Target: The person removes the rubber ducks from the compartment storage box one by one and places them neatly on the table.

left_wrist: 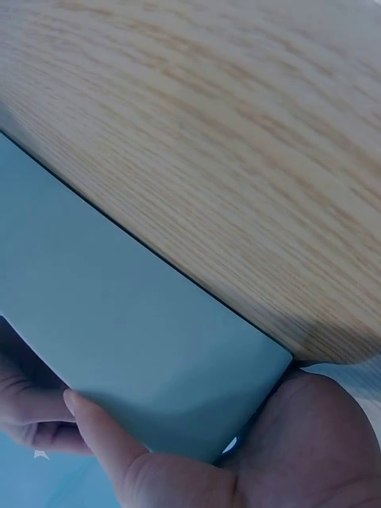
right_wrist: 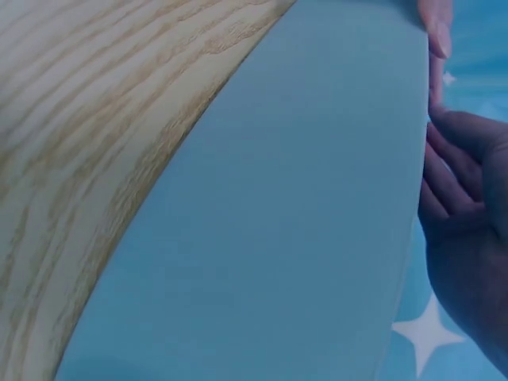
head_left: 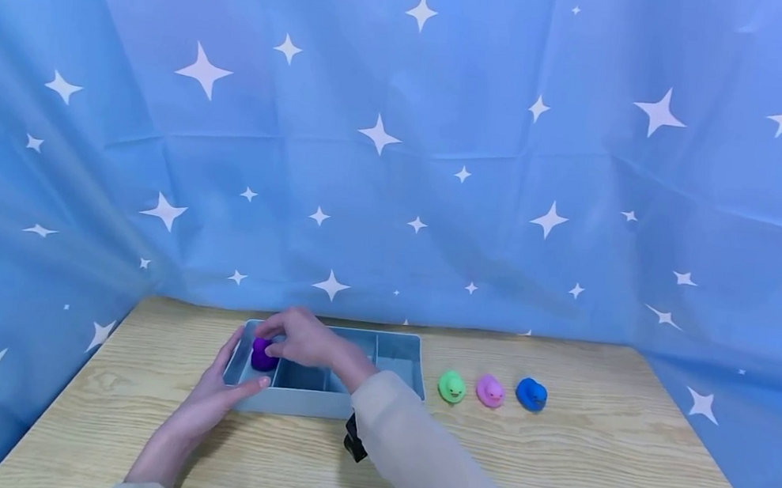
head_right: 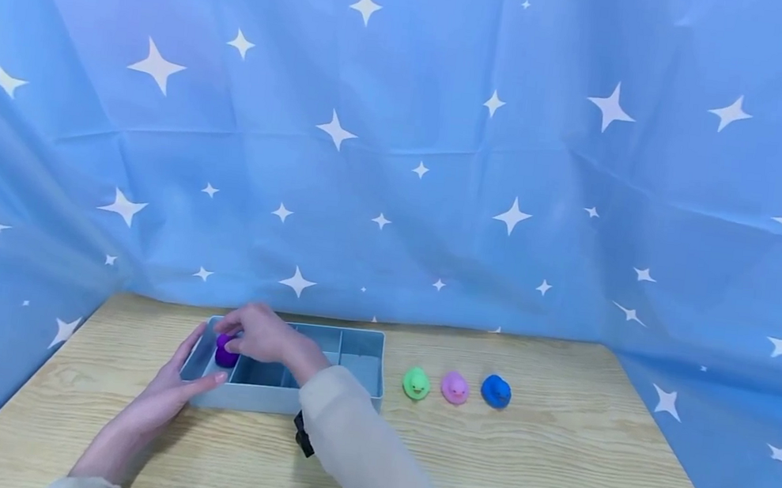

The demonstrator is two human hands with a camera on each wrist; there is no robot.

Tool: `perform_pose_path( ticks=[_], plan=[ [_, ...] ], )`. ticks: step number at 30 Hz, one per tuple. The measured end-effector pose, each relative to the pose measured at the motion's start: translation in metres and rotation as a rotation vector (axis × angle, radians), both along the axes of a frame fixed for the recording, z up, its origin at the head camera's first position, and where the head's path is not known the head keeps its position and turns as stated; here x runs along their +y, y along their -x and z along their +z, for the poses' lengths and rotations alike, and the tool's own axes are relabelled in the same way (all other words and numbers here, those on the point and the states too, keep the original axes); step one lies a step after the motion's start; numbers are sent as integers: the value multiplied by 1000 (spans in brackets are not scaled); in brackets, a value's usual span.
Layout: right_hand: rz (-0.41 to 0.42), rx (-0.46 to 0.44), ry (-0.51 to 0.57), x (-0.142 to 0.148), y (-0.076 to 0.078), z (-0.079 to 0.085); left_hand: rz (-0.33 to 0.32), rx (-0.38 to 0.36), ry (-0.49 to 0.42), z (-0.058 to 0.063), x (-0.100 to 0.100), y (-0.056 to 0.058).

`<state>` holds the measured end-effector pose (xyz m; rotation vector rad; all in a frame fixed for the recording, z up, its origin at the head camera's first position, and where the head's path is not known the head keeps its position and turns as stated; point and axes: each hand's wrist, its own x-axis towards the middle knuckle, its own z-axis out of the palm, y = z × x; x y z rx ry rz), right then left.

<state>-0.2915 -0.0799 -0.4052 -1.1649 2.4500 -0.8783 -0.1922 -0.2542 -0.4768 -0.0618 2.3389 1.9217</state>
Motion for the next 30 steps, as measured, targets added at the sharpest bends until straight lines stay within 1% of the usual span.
perform_pose_path(
  ticks=[5, 8, 15, 19, 22, 24, 27, 30],
  plan=[
    [-19, -2, -12, -3, 2, -3, 1, -5, 6, 1, 1, 1],
    [-20, 21, -19, -6, 3, -5, 5, -2, 4, 1, 1, 0],
    [3, 136, -68, -9, 4, -12, 14, 11, -1, 1, 2, -1],
    [4, 159, -83, -12, 2, -12, 17, 18, -6, 1, 2, -1],
    [-17, 155, -86, -15, 0, -14, 18, 17, -5, 2, 2, -1],
    [-45, 167, -87, -18, -1, -17, 18, 14, -6, 1, 1, -2],
    [-80, 186, -69, -19, -3, -21, 18, 7, -6, 1, 2, -2],
    [-89, 202, -42, -19, -3, -24, 14, 8, -12, 0, 2, -2]
  ],
)
